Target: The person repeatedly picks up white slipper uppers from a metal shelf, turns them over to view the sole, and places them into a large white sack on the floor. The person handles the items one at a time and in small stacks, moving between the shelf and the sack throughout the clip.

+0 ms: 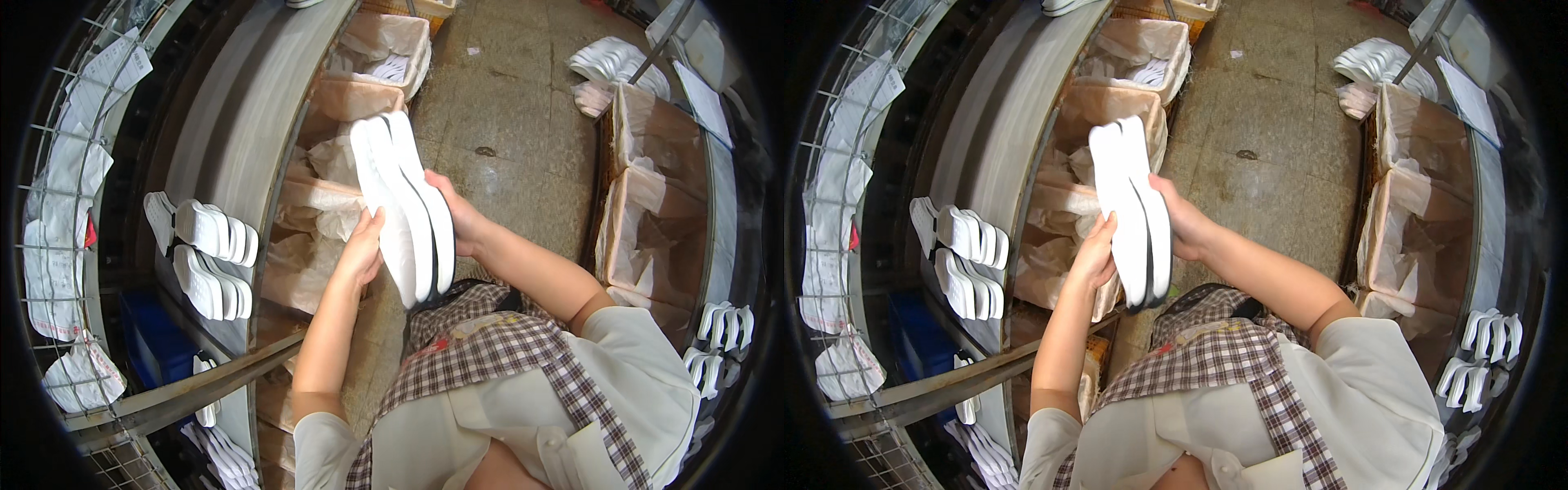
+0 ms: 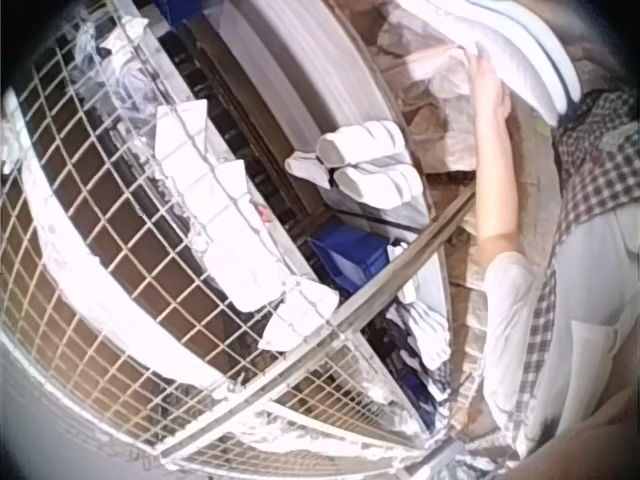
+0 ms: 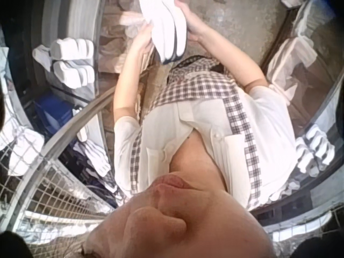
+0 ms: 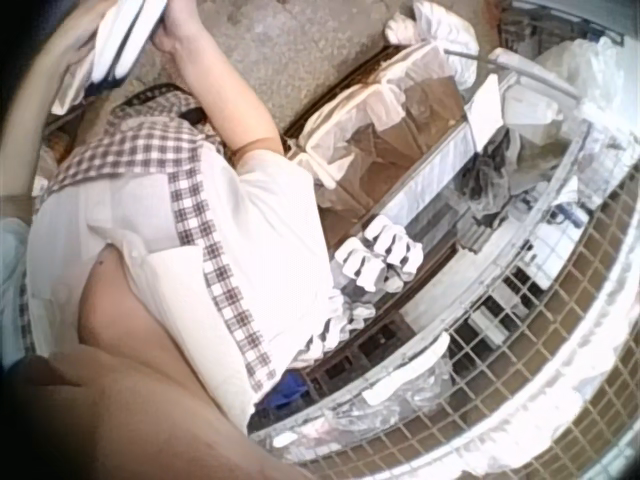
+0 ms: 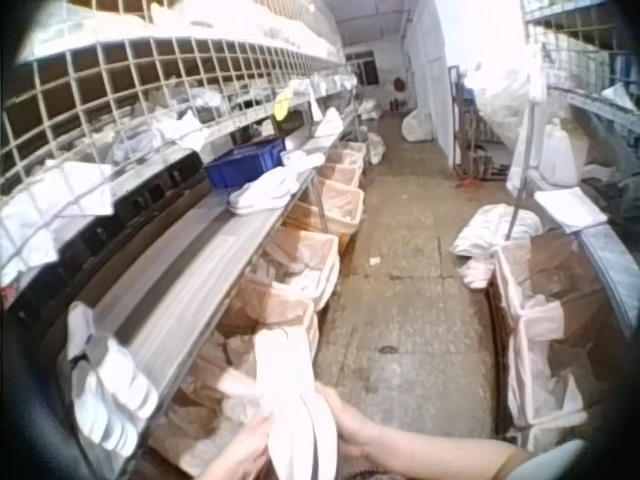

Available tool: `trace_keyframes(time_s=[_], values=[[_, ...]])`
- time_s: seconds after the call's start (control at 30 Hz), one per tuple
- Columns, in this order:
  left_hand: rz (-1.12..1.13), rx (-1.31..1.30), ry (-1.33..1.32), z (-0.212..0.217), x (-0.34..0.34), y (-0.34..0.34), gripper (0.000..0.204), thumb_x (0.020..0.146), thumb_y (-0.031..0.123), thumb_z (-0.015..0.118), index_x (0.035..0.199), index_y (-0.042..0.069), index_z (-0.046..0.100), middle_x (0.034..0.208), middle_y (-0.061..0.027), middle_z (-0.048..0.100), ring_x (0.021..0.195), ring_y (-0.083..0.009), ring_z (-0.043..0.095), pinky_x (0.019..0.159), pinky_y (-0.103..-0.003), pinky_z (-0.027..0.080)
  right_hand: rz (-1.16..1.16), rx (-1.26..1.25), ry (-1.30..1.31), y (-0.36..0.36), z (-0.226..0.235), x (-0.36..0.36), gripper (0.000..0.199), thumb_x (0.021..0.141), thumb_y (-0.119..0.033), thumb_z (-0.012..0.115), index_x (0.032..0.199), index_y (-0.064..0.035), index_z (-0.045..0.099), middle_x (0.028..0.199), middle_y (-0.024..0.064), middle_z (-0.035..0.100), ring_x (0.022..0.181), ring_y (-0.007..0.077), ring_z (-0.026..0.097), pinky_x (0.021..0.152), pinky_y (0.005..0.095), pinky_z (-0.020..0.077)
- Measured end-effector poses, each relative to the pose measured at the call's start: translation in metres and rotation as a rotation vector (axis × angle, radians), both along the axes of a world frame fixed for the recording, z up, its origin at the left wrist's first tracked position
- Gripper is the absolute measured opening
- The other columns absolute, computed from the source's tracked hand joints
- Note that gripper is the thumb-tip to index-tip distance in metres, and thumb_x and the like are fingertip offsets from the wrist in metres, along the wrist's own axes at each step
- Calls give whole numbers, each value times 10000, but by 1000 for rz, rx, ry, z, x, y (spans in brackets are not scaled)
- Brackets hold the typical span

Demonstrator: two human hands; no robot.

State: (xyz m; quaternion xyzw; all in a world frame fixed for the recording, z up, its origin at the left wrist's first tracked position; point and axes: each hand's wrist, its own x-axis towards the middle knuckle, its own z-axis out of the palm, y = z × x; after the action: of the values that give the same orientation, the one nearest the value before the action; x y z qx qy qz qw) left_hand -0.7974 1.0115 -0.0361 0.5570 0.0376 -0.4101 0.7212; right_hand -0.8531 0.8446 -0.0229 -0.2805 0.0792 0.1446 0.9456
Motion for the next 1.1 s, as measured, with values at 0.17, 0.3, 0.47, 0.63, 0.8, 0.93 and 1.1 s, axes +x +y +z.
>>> trace_keyframes(time_s=[0.17, 0.3, 0.47, 0.63, 0.8, 0.93, 1.1], values=[[122, -255, -38, 11, 0, -10, 419, 1008, 202, 311, 1406, 96, 232, 1321, -132, 438, 1160, -253, 510, 961, -398, 461, -26, -215, -197, -5, 21, -2, 674, 885, -435, 488, 1360, 5, 302, 1266, 154, 463, 1126, 210, 487, 960, 330, 410], [144, -344, -83, 13, 0, -12, 441, 1000, 191, 335, 1414, 104, 209, 1348, -133, 403, 1205, -268, 461, 992, -422, 424, 11, -310, -295, -12, 30, -3, 803, 843, -472, 536, 1404, 17, 235, 1305, 154, 426, 1160, 205, 455, 969, 323, 392], [109, -387, -151, 12, 1, -9, 513, 989, 201, 390, 1440, 142, 152, 1409, -100, 338, 1272, -261, 385, 1045, -422, 350, 55, -416, -396, -19, 32, -2, 901, 773, -558, 567, 1404, -1, 244, 1341, 173, 391, 1222, 255, 416, 1002, 371, 358], [99, -409, -215, 9, 2, -4, 532, 974, 195, 434, 1434, 129, 174, 1399, -87, 355, 1269, -248, 391, 1043, -414, 350, 78, -449, -519, -22, 28, -1, 869, 817, -483, 566, 1428, 23, 213, 1405, 161, 321, 1302, 234, 310, 1074, 349, 249], [84, -434, -279, 3, 5, 0, 559, 952, 215, 490, 1426, 119, 210, 1388, -75, 377, 1261, -240, 400, 1045, -405, 337, 92, -519, -559, -26, 20, 1, 852, 818, -457, 572, 1427, 23, 219, 1438, 176, 252, 1350, 264, 227, 1100, 378, 186], [91, -459, -294, 1, 7, 0, 544, 937, 209, 527, 1406, 116, 267, 1367, -70, 407, 1252, -227, 411, 1046, -399, 329, 113, -614, -583, -29, 20, 1, 842, 814, -438, 579, 1430, 11, 224, 1440, 181, 244, 1359, 273, 204, 1110, 390, 158], [188, -299, -355, 10, 12, -2, 472, 918, 174, 559, 1338, 62, 375, 1305, -65, 477, 1213, -217, 449, 1030, -376, 350, 113, -760, -695, -41, 25, 8, 813, 788, -294, 639, 1435, -19, 232, 1438, 160, 261, 1345, 270, 247, 1103, 401, 205]])
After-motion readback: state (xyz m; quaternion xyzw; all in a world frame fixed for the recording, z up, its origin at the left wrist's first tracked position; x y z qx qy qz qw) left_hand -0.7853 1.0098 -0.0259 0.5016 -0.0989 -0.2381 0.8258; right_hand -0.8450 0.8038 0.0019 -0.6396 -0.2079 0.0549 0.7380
